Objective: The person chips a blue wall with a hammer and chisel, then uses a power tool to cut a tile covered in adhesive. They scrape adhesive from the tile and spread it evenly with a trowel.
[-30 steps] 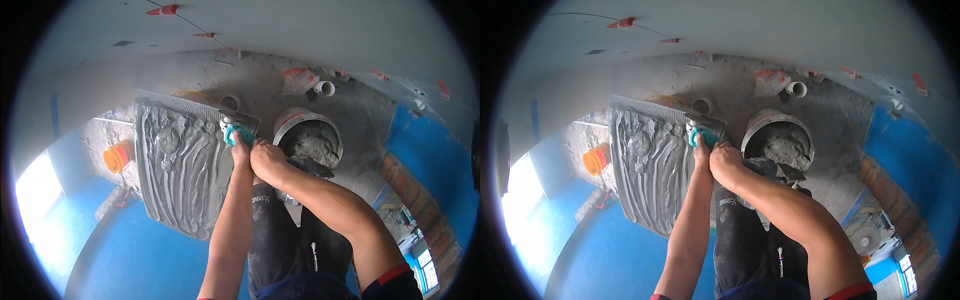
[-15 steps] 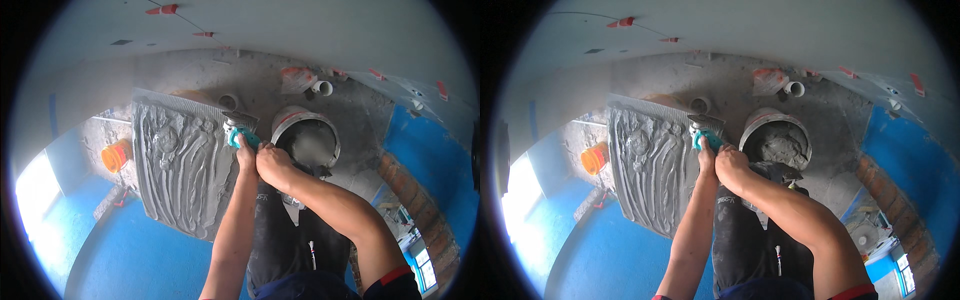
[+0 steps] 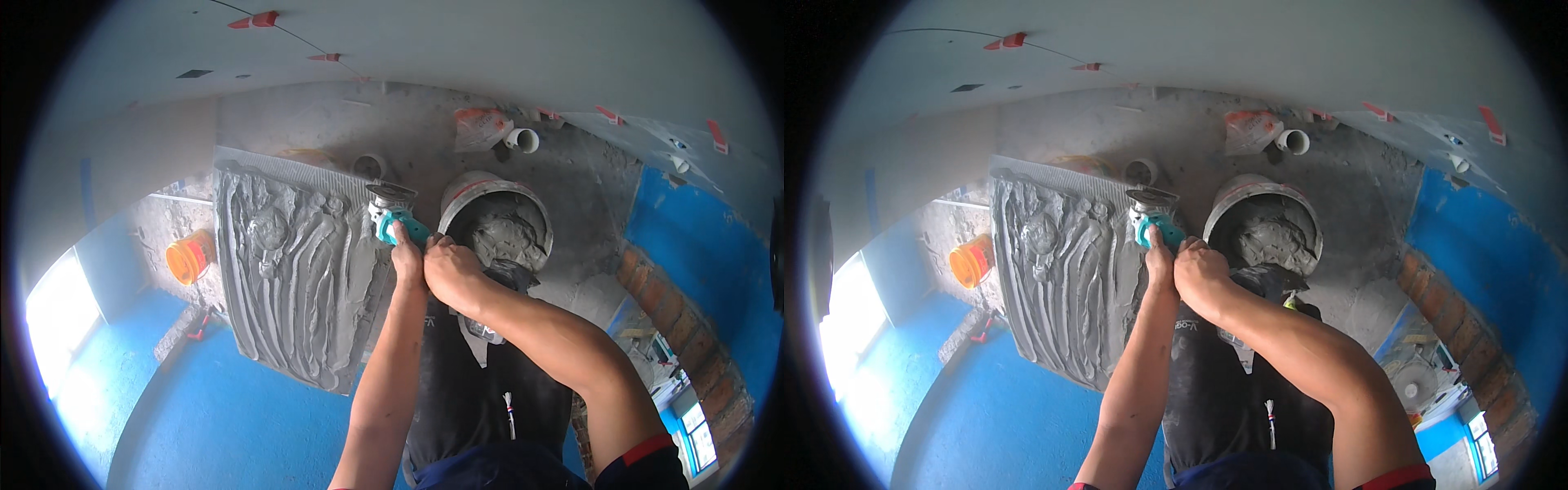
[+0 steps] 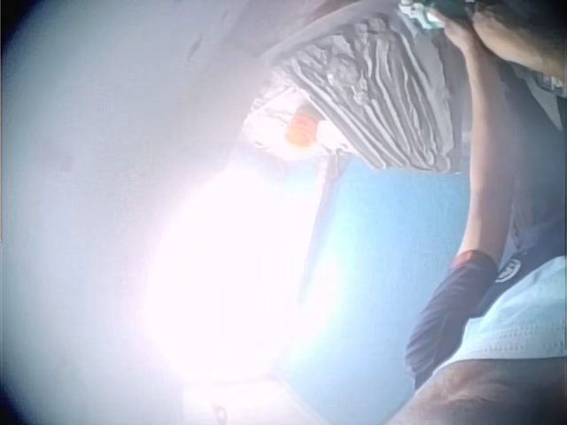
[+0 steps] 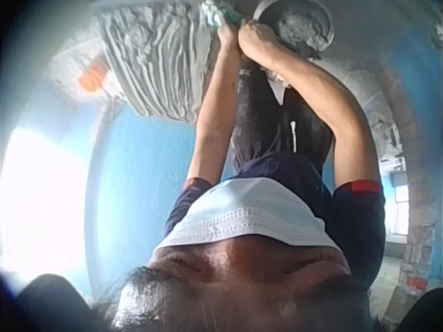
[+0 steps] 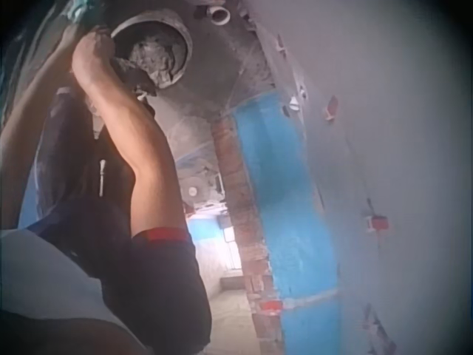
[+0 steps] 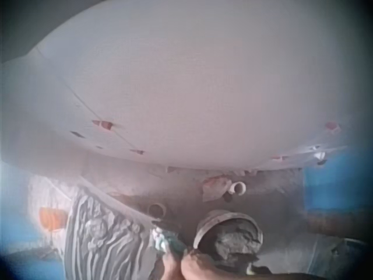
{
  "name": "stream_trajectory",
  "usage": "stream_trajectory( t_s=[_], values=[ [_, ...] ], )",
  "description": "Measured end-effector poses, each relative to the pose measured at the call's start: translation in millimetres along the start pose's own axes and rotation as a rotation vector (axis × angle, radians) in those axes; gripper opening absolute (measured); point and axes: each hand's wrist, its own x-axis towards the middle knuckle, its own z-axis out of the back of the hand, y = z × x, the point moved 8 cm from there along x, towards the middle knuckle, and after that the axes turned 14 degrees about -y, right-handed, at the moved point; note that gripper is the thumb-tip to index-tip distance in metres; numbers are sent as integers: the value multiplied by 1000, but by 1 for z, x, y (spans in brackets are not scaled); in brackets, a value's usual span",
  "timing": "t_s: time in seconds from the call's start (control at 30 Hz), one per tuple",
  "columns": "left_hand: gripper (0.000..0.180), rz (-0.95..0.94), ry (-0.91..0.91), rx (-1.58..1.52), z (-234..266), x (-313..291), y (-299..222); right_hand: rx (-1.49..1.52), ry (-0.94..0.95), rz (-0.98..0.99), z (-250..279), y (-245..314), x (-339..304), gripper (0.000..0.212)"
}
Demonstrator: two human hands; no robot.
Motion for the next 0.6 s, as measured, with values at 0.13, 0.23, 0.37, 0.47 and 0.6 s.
stream_trajectory(
  t_s=[0.13, 0.23, 0.37, 0.47, 0.6],
  values=[
    [85, -13, -1, 16, 0, 0, 3, 11, -10, 14, 3, -1, -3, 31],
    [84, 3, -5, 8, -4, -11, 2, 20, -23, 19, 0, -7, -6, 30],
    [84, -7, 0, -16, -5, -11, 7, 17, -56, 36, -1, -9, -9, 30],
    [86, -21, -11, 3, -5, -9, 10, 8, -83, 52, 0, -11, -12, 31],
    [87, -55, -28, 31, -7, -13, 13, 13, -79, 32, 0, -17, -16, 32]
  ],
)
